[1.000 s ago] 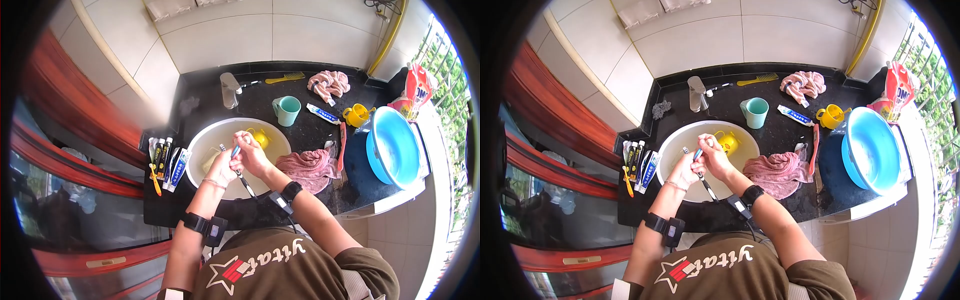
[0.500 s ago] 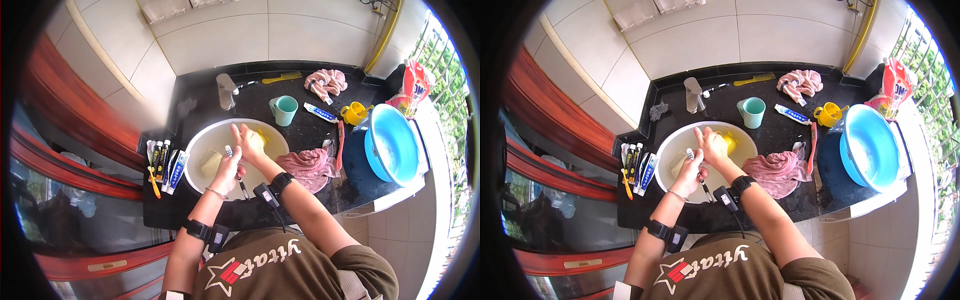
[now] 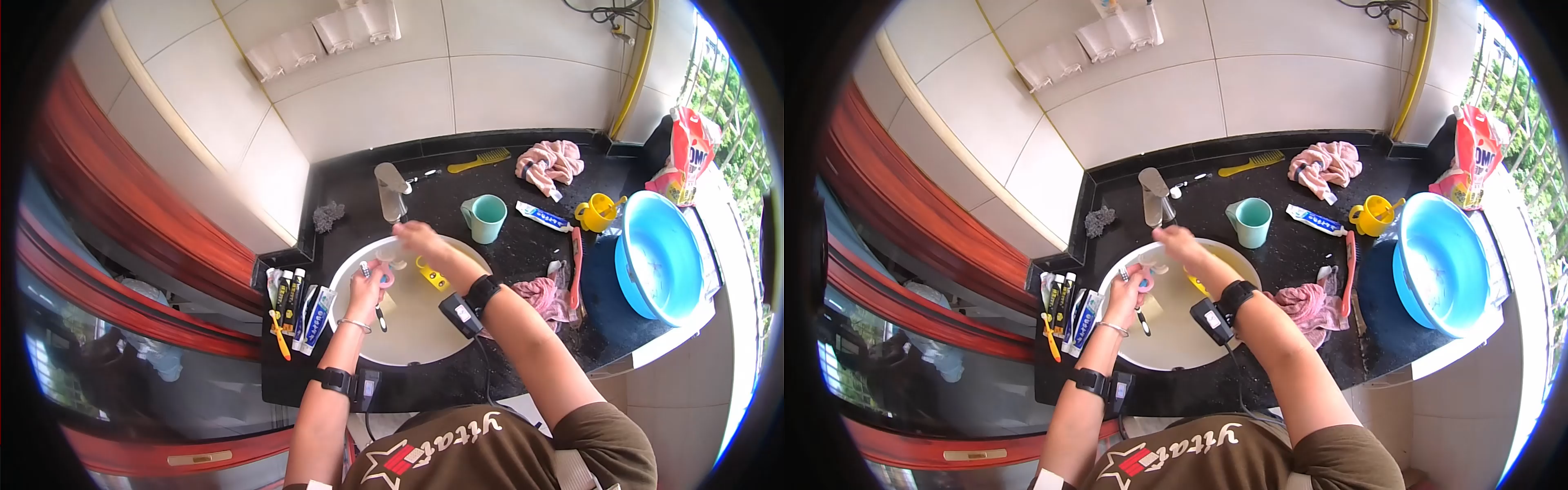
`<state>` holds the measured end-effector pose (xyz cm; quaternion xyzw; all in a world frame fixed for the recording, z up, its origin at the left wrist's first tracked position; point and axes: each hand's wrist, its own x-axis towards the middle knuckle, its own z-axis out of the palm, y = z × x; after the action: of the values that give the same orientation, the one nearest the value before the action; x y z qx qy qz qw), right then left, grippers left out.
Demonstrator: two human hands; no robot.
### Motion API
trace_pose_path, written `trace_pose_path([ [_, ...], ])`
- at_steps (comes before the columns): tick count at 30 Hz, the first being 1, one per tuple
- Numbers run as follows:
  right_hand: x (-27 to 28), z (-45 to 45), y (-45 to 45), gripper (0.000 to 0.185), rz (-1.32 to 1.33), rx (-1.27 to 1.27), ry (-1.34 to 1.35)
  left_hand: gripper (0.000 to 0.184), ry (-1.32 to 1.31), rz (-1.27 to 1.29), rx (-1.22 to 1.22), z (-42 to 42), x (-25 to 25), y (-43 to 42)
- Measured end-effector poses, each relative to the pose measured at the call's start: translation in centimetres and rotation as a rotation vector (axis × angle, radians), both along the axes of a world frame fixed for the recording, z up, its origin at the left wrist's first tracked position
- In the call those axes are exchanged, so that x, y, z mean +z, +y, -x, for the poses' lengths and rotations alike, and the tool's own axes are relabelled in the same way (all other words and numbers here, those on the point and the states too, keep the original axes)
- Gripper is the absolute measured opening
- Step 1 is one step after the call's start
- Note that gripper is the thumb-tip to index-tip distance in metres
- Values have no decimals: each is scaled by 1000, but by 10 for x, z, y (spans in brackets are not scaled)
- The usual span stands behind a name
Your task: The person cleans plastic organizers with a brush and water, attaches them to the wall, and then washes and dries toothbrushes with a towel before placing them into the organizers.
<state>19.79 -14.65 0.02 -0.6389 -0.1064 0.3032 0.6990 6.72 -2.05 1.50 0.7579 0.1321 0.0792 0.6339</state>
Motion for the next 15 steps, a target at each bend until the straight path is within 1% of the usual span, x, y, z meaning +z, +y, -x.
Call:
trace_pose_path([
  [1, 9, -14, 1, 45, 44, -137, -32, 25, 136, 372, 10, -2, 2, 7],
  [2, 16, -28, 1, 50, 22, -149, 56, 23, 134, 420, 23, -5, 0, 7],
  [3, 36, -34, -3, 56, 3, -164, 150, 23, 142, 418, 24, -9, -5, 11],
  [4, 51, -40, 1, 56, 2, -170, 157, 22, 152, 441, 32, -15, -15, 15],
  [6, 77, -52, 15, 68, -222, -238, 305, 20, 192, 466, 45, -28, -27, 16],
  [7, 85, -56, 12, 68, -221, -249, 307, 20, 198, 467, 35, -35, -31, 16],
  [9, 97, -66, 8, 77, -366, -16, 338, 22, 241, 493, -22, -53, -37, 15],
  [10, 90, -65, 6, 73, -363, -50, 321, 22, 247, 496, -34, -61, -40, 13],
  [11, 79, -66, -1, 67, -352, -12, 331, 22, 246, 476, -9, -71, -42, 10],
  [13, 44, -61, -14, 57, -359, -65, 250, 21, 246, 463, 3, -89, -43, 4],
  [15, -32, -63, -12, 41, -95, -135, -67, 12, 264, 573, -70, -97, -43, 2],
])
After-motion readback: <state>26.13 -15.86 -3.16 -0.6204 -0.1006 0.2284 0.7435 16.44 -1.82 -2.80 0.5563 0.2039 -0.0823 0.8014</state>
